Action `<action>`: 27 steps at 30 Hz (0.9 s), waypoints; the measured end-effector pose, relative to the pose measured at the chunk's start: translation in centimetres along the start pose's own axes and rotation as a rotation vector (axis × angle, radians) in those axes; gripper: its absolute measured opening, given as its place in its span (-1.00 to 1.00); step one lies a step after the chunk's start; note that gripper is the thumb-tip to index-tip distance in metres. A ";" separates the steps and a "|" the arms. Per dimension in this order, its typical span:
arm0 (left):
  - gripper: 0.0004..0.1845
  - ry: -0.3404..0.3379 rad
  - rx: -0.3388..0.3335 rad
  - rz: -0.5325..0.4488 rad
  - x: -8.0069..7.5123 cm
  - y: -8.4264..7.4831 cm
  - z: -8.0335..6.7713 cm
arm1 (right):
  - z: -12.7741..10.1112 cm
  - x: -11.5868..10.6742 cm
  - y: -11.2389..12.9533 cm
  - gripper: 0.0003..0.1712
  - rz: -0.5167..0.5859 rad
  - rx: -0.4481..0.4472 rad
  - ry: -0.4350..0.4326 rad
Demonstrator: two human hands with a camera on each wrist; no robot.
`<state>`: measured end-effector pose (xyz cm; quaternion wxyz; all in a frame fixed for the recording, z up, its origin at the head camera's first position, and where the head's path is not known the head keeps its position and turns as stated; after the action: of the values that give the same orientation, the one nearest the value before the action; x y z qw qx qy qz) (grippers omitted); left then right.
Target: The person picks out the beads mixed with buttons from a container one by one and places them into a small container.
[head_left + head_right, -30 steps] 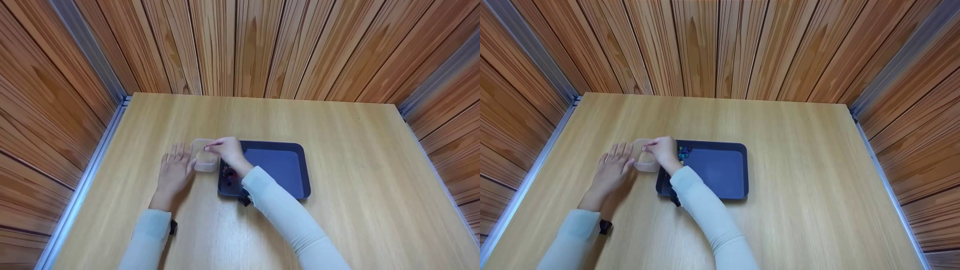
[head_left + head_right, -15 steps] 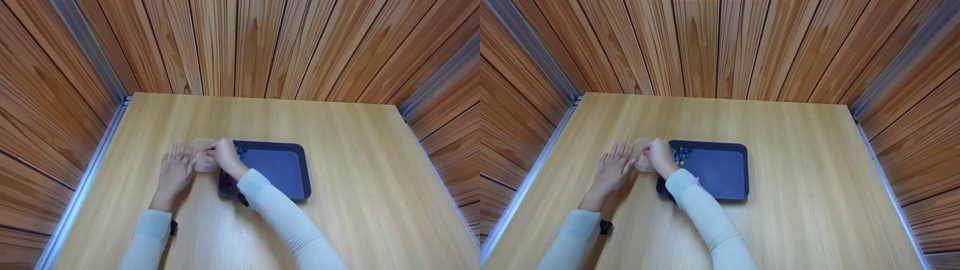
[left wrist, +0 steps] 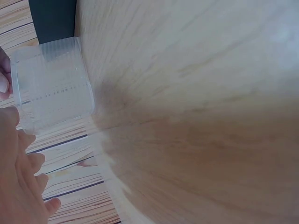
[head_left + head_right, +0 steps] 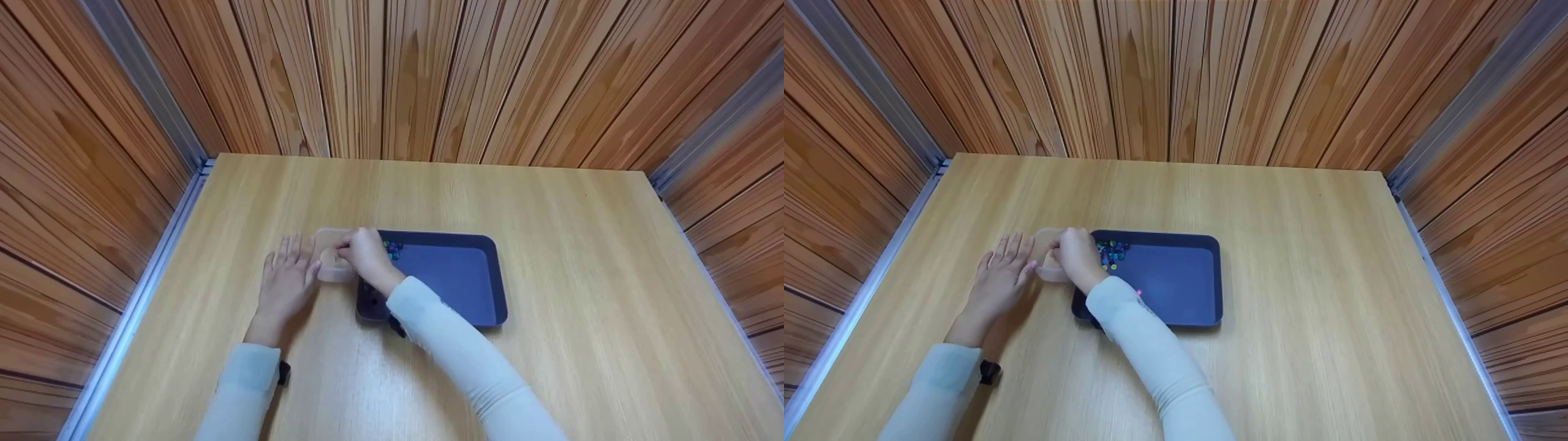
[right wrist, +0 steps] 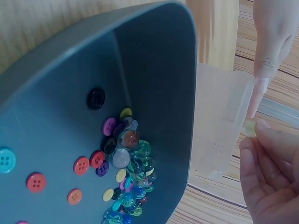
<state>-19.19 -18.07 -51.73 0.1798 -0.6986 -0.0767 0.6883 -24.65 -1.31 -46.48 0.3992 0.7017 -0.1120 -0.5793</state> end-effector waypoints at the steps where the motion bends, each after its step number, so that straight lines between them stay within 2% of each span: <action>1: -0.38 0.000 0.000 0.000 0.0 0.0 0.0 | 0.0 0.0 -0.1 -0.86 0.011 0.003 -0.001; 9: -0.38 0.017 -0.009 -0.004 0.1 0.0 0.0 | -0.2 -0.3 -0.9 -0.89 0.050 0.010 -0.042; 14: -0.37 0.028 -0.017 -0.011 0.1 -0.1 -0.1 | -0.5 -0.8 -2.0 -0.89 0.160 0.030 -0.083; 17: -0.36 0.052 -0.029 -0.026 0.2 -0.2 -0.1 | -0.9 -1.3 -3.0 -0.87 0.259 0.084 -0.122; 22: -0.34 0.089 -0.057 -0.048 0.2 -0.2 0.0 | -1.7 -2.2 -5.1 -0.84 0.384 0.223 -0.170; 27: -0.34 0.092 -0.062 -0.066 0.1 -0.1 0.0 | -2.7 -2.6 -6.9 -0.84 0.423 0.308 -0.164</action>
<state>-19.19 -17.92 -51.83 0.1841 -0.7319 -0.1129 0.6463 -25.16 6.03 -49.33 0.3897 0.6660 -0.3747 -0.5140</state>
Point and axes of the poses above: each hand's wrist, its own z-axis towards the middle knuckle, its own x-axis out of the palm, y = z × x, the point moved 1 cm from there along z, towards the middle knuckle, and after that the axes turned 5 degrees about y, right-handed, at the moved point
